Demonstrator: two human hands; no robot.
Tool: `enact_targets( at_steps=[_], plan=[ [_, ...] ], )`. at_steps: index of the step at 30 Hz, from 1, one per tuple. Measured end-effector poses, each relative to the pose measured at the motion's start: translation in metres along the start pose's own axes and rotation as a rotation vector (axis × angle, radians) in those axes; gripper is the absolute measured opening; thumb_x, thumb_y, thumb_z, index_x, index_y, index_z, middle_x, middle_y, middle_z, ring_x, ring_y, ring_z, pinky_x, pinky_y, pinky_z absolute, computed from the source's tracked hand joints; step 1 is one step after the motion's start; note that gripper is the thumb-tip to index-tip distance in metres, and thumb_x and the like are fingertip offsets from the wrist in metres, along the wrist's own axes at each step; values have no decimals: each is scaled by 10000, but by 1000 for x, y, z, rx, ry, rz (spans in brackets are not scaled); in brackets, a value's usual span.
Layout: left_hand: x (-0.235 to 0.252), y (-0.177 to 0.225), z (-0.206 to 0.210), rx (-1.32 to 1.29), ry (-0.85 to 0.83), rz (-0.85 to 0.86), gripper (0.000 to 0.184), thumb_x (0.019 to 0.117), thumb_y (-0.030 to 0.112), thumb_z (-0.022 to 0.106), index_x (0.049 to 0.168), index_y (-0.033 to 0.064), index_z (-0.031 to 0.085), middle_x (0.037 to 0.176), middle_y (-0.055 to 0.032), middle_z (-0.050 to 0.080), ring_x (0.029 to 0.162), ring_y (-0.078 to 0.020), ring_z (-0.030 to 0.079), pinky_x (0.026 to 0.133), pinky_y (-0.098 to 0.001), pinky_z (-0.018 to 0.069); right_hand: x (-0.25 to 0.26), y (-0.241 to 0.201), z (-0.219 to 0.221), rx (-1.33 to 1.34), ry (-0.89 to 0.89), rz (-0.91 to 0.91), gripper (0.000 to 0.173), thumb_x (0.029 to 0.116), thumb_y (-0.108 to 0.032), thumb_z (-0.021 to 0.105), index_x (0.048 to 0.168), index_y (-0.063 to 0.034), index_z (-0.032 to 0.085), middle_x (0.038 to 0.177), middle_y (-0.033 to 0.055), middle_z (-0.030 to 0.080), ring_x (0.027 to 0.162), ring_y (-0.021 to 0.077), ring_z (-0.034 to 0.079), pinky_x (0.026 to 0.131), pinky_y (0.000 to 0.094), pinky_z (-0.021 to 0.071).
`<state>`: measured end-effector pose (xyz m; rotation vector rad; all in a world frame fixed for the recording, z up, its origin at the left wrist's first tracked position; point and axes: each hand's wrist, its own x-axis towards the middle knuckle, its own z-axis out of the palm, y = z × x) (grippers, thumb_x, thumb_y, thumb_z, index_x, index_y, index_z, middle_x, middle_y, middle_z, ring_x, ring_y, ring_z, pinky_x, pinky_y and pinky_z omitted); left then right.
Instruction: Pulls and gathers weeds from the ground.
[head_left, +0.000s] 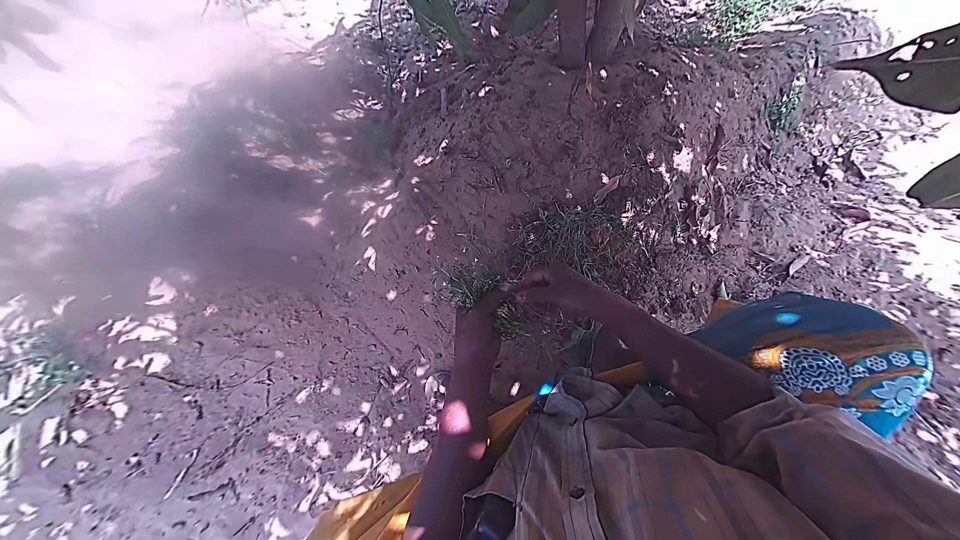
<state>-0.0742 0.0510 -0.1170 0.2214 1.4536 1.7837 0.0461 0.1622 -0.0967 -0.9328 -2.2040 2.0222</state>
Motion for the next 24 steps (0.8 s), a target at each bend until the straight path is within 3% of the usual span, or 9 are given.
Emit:
enact_targets(
  at_steps=[5,9,11,15,19,21,24],
  plan=[
    [-4,5,2,-28,12,-33,249,957,-82,551,1168,49,553,959,-43,678,854,-117,683,766,-296,589,0,-2,1,19,88,0,213,1028,-146,615,1160,21,627,905,78,603,667,77,510,609,219,438],
    [-5,5,5,-47,24,-44,243,928,-121,543,1107,43,560,892,-46,675,790,-117,681,715,-284,589,-2,-3,0,-9,144,-74,280,998,-89,636,1264,-9,597,1179,137,657,954,195,607,811,375,494],
    [-4,5,4,-37,13,-29,237,925,-128,540,1094,36,566,875,-48,682,771,-116,684,709,-280,592,-3,-5,1,-6,150,-101,261,998,-81,632,1252,-20,623,1223,133,651,985,204,614,827,389,500],
    [-6,4,5,66,15,21,250,885,-159,557,1052,27,564,828,-21,669,745,-89,666,702,-260,579,-3,-4,1,8,149,-118,189,998,-105,644,1155,1,648,1104,130,651,889,172,595,788,356,499],
    [-7,5,7,61,32,13,242,913,-138,551,1099,17,535,855,-36,658,742,-96,669,695,-263,587,-2,-3,-2,119,231,-84,102,1018,-80,607,1037,18,623,857,63,591,665,74,520,609,217,450],
    [-6,7,7,25,49,-6,216,956,-100,542,1132,23,524,864,-36,657,735,-93,670,684,-258,589,-1,-2,-3,245,261,-66,76,1023,-55,584,1020,19,604,828,44,576,682,63,518,640,209,452],
    [-3,8,6,-6,80,-25,170,971,-88,524,1092,31,535,824,-30,652,687,-87,659,642,-242,579,2,4,-4,358,227,-77,55,1039,-48,541,1014,-16,578,835,34,635,683,64,589,645,205,500]
  ],
)
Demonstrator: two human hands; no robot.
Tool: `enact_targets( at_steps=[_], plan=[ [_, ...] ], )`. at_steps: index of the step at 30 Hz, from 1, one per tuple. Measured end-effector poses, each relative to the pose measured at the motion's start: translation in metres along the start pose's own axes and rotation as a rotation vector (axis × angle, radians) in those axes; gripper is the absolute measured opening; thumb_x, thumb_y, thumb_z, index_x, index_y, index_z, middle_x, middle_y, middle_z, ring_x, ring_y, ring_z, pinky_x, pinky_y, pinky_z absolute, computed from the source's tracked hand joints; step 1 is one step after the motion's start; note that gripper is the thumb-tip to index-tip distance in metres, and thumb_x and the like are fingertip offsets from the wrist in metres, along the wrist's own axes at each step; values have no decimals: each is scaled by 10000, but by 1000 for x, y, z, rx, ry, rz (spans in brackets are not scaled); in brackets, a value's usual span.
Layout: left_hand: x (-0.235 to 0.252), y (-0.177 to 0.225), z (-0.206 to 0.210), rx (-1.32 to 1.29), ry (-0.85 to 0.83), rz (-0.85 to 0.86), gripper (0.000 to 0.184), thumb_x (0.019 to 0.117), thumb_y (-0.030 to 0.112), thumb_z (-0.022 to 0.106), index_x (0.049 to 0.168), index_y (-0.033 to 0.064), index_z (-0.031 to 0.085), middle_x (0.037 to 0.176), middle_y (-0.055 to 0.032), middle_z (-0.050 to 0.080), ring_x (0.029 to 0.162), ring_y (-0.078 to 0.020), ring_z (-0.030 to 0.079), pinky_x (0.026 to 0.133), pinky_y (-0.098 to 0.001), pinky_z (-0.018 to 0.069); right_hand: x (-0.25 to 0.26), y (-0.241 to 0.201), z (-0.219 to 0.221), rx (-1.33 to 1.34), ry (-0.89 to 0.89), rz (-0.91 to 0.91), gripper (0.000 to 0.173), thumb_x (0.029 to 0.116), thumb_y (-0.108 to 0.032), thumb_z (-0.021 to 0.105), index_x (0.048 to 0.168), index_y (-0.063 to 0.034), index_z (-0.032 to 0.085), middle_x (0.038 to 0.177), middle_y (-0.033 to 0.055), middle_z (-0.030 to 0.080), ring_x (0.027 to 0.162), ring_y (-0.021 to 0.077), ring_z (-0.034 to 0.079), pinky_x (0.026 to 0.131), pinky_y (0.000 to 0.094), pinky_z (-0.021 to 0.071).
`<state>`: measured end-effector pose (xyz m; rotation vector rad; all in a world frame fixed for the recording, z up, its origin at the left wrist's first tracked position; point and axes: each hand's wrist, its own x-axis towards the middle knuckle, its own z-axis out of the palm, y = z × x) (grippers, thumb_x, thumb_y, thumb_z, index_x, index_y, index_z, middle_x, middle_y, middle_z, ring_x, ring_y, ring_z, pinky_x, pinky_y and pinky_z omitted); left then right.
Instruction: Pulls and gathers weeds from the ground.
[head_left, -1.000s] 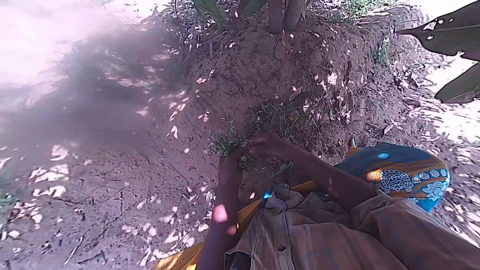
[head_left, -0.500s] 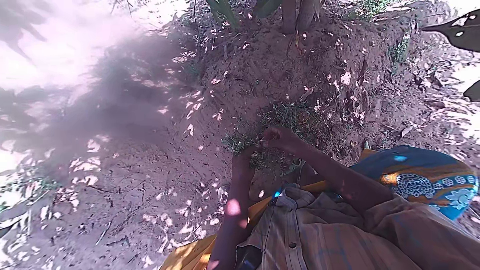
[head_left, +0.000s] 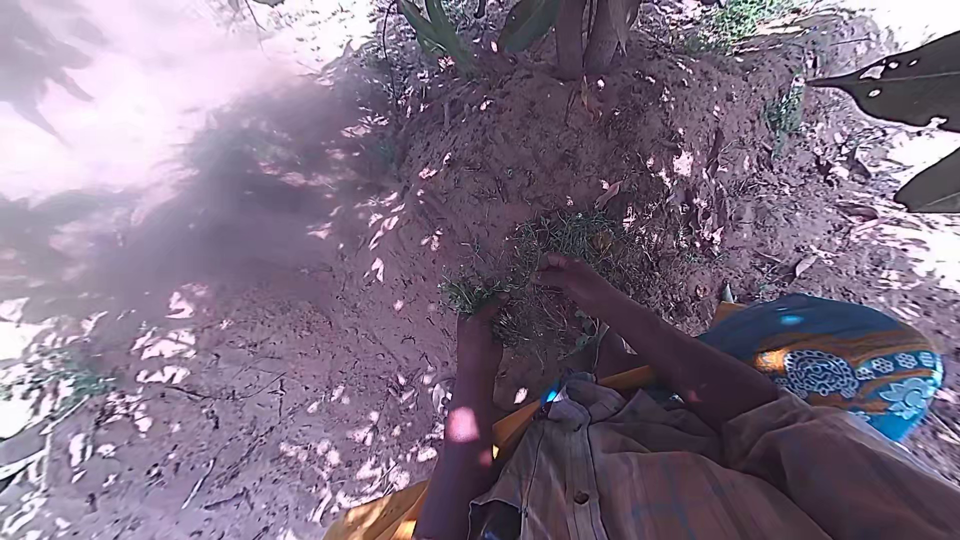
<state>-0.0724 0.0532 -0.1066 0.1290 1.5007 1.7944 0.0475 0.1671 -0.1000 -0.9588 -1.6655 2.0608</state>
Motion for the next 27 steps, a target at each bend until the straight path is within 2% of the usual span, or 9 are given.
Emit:
enact_targets(
  at_steps=[4,12,15,19,22,24,25,26,27],
  plan=[
    [0,-1,-1,-3,-20,-23,166,969,-81,534,1092,30,551,846,-41,662,729,-103,670,675,-262,586,0,-1,3,-5,-22,7,19,1011,-8,577,1003,-6,594,806,16,646,648,45,592,618,189,505],
    [-2,-6,-4,72,-96,29,294,908,-138,565,1158,12,527,905,-34,664,796,-96,673,735,-272,586,-3,-2,7,-112,-103,21,101,990,-22,619,1067,38,592,870,50,611,702,56,554,672,201,480],
    [-1,-8,-4,95,-112,60,293,880,-161,571,1110,16,536,863,-15,675,770,-81,678,722,-255,588,-2,-2,8,-165,-98,51,107,994,-50,635,1039,25,574,826,39,599,670,47,547,646,188,469],
    [-1,-6,-2,112,-82,50,272,901,-129,602,1130,7,545,896,-33,676,790,-87,678,733,-259,586,-2,-4,4,-249,102,11,171,1014,-101,625,1110,40,608,852,91,599,661,116,530,643,273,470],
    [-2,-3,-2,102,-64,36,265,945,-89,583,1187,5,529,946,-47,667,821,-93,675,753,-272,587,7,0,-11,-219,348,-74,147,1011,-108,614,1023,38,619,796,70,584,612,102,526,596,263,470],
    [-2,-1,-1,74,-52,31,233,945,-90,581,1151,15,547,929,-40,681,811,-92,681,750,-272,591,10,-3,-23,-352,456,-29,226,1030,-177,611,1121,29,635,941,149,639,761,204,600,700,374,507],
    [-2,-1,0,52,-48,25,242,940,-100,585,1147,18,545,931,-43,680,813,-93,683,748,-272,592,13,-5,-30,-418,461,6,312,1032,-182,607,1255,35,622,1161,216,649,998,300,633,881,474,501],
    [-2,-1,0,34,-46,20,251,937,-103,589,1154,15,546,938,-49,681,818,-99,684,749,-275,593,15,-6,-36,-470,434,39,440,1038,-208,599,1394,45,545,1392,265,553,1264,381,546,1055,550,418],
    [-2,-1,1,24,-47,13,248,943,-96,586,1161,16,545,946,-51,677,824,-100,682,753,-276,592,16,-4,-40,-524,401,52,545,1042,-242,593,1473,64,457,1535,284,423,1421,416,415,1157,575,328]
  ],
)
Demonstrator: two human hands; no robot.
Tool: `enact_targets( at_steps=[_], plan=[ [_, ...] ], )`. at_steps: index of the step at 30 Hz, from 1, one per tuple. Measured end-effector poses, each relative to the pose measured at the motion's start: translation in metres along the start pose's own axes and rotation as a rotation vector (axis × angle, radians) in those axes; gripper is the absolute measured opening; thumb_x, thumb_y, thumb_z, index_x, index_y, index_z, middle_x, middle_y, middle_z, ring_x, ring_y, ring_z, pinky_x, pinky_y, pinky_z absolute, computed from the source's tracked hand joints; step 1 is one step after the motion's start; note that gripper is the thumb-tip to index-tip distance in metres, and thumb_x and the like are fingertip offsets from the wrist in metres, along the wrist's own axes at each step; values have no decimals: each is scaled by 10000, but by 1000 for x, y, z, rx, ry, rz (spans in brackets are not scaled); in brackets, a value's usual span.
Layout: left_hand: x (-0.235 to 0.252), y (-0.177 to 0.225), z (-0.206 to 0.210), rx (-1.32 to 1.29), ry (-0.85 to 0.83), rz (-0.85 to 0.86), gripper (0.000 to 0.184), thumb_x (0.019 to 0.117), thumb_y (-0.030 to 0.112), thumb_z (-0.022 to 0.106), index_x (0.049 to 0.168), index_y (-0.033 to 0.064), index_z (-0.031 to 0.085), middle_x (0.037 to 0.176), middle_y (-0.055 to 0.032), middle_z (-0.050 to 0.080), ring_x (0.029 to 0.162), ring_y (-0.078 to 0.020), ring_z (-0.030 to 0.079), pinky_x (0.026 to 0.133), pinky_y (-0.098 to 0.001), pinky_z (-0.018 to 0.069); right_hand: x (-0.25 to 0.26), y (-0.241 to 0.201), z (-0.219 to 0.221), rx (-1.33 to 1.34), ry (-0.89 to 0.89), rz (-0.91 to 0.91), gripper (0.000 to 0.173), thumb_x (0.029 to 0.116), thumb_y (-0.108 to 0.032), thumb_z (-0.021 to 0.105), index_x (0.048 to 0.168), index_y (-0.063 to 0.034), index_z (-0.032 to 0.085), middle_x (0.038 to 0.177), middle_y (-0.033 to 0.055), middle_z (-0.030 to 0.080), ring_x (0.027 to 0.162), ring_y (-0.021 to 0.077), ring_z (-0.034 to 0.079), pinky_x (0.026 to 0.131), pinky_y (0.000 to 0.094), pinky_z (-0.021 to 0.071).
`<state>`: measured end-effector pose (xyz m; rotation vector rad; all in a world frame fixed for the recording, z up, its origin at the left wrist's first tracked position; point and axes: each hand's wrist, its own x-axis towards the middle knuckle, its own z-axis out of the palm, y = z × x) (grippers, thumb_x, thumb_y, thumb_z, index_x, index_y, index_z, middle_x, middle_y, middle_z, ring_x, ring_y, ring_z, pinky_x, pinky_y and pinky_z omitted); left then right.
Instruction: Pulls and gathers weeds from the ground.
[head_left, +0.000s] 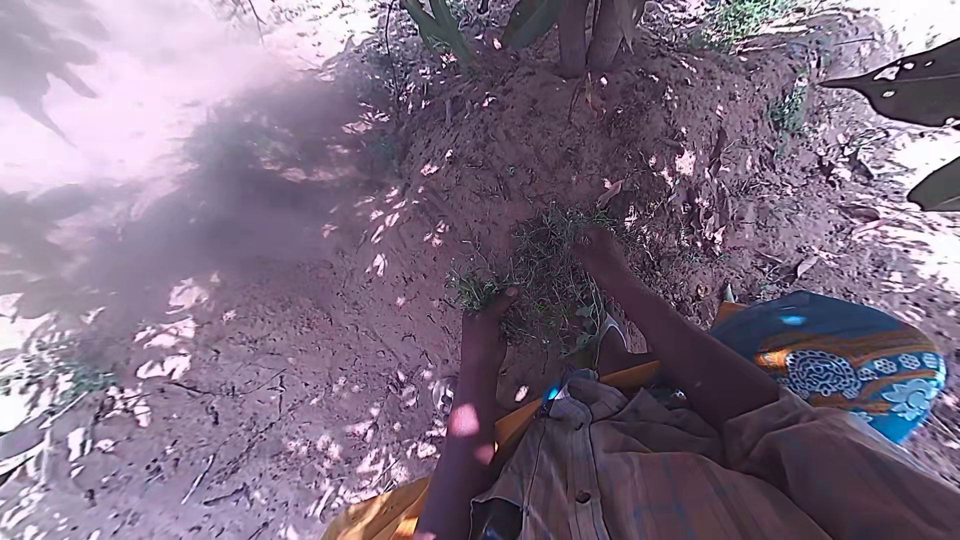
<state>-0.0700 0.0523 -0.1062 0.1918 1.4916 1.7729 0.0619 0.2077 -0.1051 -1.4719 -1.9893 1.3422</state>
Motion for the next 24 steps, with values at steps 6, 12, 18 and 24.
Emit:
enact_targets(
  at_steps=[6,12,18,24],
  plan=[
    [0,2,1,-48,81,-69,134,997,-29,546,1121,23,552,913,-64,665,793,-116,677,713,-273,587,-21,-18,11,129,-279,-173,276,1073,-171,523,1234,13,652,1201,183,671,1042,264,653,904,447,524],
    [1,-3,0,26,14,-88,155,992,-12,573,1143,19,558,920,-60,668,807,-109,671,725,-279,579,-37,-17,34,128,-518,-245,215,1001,-140,650,1103,49,652,952,110,641,800,113,557,755,286,472],
    [0,-1,1,27,11,-78,229,1000,16,585,1224,1,544,1009,-87,670,880,-128,676,782,-307,584,-30,-14,27,269,-358,-144,154,1022,-94,605,1073,40,664,904,87,633,750,93,555,712,260,481],
    [1,1,1,31,32,-40,193,1005,9,573,1194,-2,540,966,-61,659,840,-99,669,760,-272,580,-28,-13,27,476,-185,-113,143,1028,-71,584,966,33,660,781,24,620,652,37,551,637,189,479]
  ],
)
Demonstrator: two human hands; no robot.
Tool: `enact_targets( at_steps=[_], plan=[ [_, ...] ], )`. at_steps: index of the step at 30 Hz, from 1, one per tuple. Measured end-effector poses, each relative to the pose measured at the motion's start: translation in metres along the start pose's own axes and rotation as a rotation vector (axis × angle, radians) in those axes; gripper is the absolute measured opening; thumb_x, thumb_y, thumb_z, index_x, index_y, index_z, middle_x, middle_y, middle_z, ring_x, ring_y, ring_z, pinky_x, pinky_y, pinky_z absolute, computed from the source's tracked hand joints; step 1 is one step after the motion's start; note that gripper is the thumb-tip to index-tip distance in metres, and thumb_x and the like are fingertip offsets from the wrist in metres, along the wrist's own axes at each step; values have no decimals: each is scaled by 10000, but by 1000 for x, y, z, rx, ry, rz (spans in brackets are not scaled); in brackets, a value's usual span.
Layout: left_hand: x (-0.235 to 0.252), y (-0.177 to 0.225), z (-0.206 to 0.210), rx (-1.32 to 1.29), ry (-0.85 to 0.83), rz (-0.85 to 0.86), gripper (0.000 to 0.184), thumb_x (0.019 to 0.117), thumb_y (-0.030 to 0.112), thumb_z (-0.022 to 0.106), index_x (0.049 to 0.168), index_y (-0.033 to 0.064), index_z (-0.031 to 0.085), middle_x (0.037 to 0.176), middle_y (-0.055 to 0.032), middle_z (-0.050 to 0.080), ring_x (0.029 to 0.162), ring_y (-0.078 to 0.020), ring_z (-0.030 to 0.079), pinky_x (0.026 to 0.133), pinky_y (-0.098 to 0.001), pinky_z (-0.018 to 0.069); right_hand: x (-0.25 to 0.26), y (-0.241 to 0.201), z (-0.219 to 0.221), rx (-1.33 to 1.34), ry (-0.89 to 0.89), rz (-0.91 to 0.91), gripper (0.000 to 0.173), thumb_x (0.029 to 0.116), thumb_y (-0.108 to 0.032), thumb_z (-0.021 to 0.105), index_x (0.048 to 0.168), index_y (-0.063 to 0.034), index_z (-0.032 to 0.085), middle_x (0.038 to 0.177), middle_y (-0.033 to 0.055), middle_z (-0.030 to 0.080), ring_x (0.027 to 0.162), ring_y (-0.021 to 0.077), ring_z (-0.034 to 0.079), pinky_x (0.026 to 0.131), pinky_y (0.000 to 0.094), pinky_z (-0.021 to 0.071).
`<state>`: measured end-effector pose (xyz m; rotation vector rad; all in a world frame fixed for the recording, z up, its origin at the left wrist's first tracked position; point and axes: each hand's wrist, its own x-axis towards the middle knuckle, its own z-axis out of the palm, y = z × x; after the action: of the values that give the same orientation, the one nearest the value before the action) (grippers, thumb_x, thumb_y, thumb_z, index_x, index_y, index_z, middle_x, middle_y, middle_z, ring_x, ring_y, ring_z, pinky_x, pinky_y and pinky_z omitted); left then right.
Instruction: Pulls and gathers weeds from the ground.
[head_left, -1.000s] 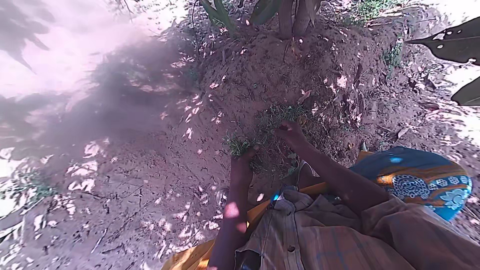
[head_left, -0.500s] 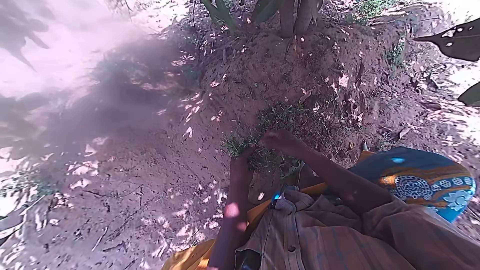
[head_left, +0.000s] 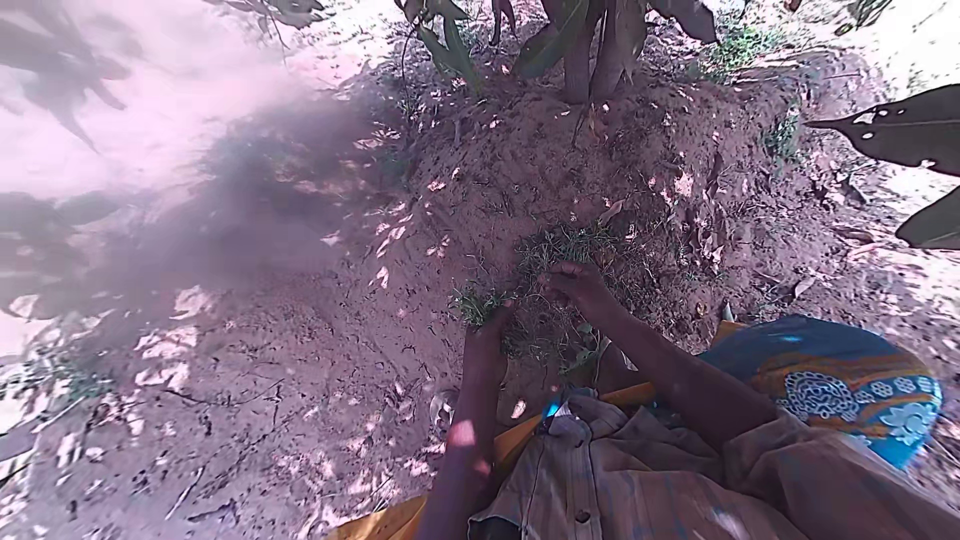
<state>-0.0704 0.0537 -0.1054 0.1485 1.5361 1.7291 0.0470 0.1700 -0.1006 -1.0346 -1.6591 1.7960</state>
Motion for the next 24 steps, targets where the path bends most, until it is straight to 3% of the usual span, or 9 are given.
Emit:
enact_targets(
  at_steps=[3,6,10,14,16,17,19,21,24],
  plan=[
    [1,0,-1,-8,-9,22,33,1018,17,559,1024,24,590,782,-18,670,700,-76,661,672,-232,571,2,-4,0,37,104,-17,136,1030,-44,567,933,28,630,716,8,584,603,36,545,595,179,477],
    [2,2,-3,-49,-32,52,168,1052,17,486,924,35,593,670,-6,676,604,-63,661,602,-198,561,5,-9,-4,130,201,19,119,1037,-38,555,993,49,622,727,22,594,591,50,549,576,178,476],
    [2,4,-4,-73,-25,59,187,1061,29,473,922,30,599,663,-10,677,583,-60,655,577,-192,556,10,-10,-11,158,270,10,143,1038,-64,568,930,24,602,690,15,598,554,43,553,544,173,473],
    [1,4,-2,-24,-44,75,140,1041,2,499,937,26,590,667,-2,679,587,-56,656,584,-186,556,7,-14,-7,29,230,3,161,1039,-91,581,945,37,606,727,37,590,607,60,557,596,193,480],
    [0,2,-3,107,-56,142,56,1000,-30,552,993,15,585,702,20,671,629,-40,652,639,-187,556,7,-13,-8,-34,253,-30,151,1033,-109,596,966,26,606,746,41,585,632,66,541,627,217,471],
    [-1,1,-4,188,-72,175,83,971,-41,581,1043,-1,574,736,28,669,660,-29,655,671,-187,562,8,-11,-9,-68,289,-63,149,1025,-116,611,989,29,619,774,53,590,659,80,534,651,247,465],
    [-2,0,-6,313,-120,192,174,940,-39,623,1104,-34,564,808,23,664,713,-14,648,714,-188,560,8,-8,-14,-159,330,-170,163,1012,-110,620,1056,46,639,957,106,631,807,135,570,751,321,487],
    [-3,0,-5,363,-163,183,208,937,-33,642,1129,-47,564,837,16,669,734,-9,650,735,-191,561,5,-11,-18,-265,292,-264,171,992,-110,654,1043,53,657,1104,160,654,940,194,601,841,377,491],
    [-2,0,-5,359,-186,160,137,954,-20,624,1084,-18,581,784,35,667,700,-15,649,716,-190,559,2,-14,-14,-339,14,-220,149,976,-123,680,997,25,681,807,44,605,650,53,484,632,233,429]
  ],
)
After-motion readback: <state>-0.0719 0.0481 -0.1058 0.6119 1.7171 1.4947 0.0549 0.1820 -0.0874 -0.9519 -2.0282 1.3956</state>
